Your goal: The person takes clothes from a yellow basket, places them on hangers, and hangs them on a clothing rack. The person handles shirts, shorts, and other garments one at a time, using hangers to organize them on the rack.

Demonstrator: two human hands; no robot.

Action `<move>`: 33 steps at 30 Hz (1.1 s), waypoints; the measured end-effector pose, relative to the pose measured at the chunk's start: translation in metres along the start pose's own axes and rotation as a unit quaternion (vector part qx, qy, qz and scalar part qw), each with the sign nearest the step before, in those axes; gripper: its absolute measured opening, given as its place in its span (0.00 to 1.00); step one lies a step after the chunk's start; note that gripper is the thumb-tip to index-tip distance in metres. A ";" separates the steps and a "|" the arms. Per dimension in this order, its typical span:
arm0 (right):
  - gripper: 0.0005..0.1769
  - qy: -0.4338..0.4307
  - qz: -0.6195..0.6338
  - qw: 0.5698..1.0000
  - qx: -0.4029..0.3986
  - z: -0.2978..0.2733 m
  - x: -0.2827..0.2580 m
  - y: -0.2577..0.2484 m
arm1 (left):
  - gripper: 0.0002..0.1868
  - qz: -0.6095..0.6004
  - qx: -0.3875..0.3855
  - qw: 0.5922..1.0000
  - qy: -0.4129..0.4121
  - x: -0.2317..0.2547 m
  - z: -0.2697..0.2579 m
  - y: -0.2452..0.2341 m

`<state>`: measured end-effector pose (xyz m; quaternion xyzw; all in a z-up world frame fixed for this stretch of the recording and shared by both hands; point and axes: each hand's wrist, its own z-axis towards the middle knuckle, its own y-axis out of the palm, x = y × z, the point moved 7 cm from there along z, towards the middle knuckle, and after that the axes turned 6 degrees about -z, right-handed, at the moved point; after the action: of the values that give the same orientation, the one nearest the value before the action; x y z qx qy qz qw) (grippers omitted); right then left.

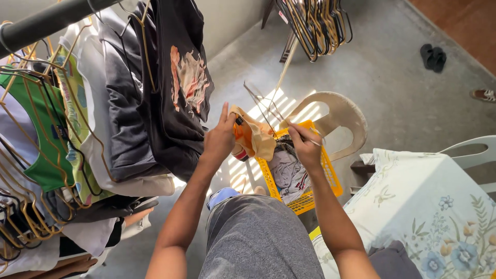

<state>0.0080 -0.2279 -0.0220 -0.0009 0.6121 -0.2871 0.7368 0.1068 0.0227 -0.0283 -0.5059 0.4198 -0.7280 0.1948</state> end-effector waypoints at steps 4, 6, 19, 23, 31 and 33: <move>0.12 0.051 -0.015 0.997 -0.059 -0.038 0.009 -0.035 | 0.32 0.019 -0.033 0.999 -0.016 -0.003 0.012 0.008; 0.12 0.076 -0.071 0.987 -0.121 -0.046 -0.001 -0.034 | 0.32 0.026 -0.025 0.999 0.015 0.001 0.013 0.030; 0.09 0.100 0.133 0.985 0.046 -0.018 -0.008 0.020 | 0.31 -0.165 0.264 0.925 0.217 0.076 -0.021 0.031; 0.09 0.054 0.167 0.979 0.102 0.013 -0.030 0.012 | 0.48 -0.148 0.200 0.968 0.014 0.035 -0.037 0.085; 0.12 -0.017 0.191 0.959 0.209 0.042 -0.012 0.024 | 0.63 -0.220 0.009 0.974 -0.053 0.041 -0.086 0.124; 0.10 -0.073 -0.045 0.988 0.126 0.043 0.002 0.026 | 0.64 -0.245 0.037 0.967 -0.059 0.002 -0.077 0.146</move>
<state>0.0577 -0.2217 -0.0226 0.0437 0.5150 -0.3940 0.7600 0.0165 -0.0301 -0.1554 -0.6280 0.2438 -0.7370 0.0537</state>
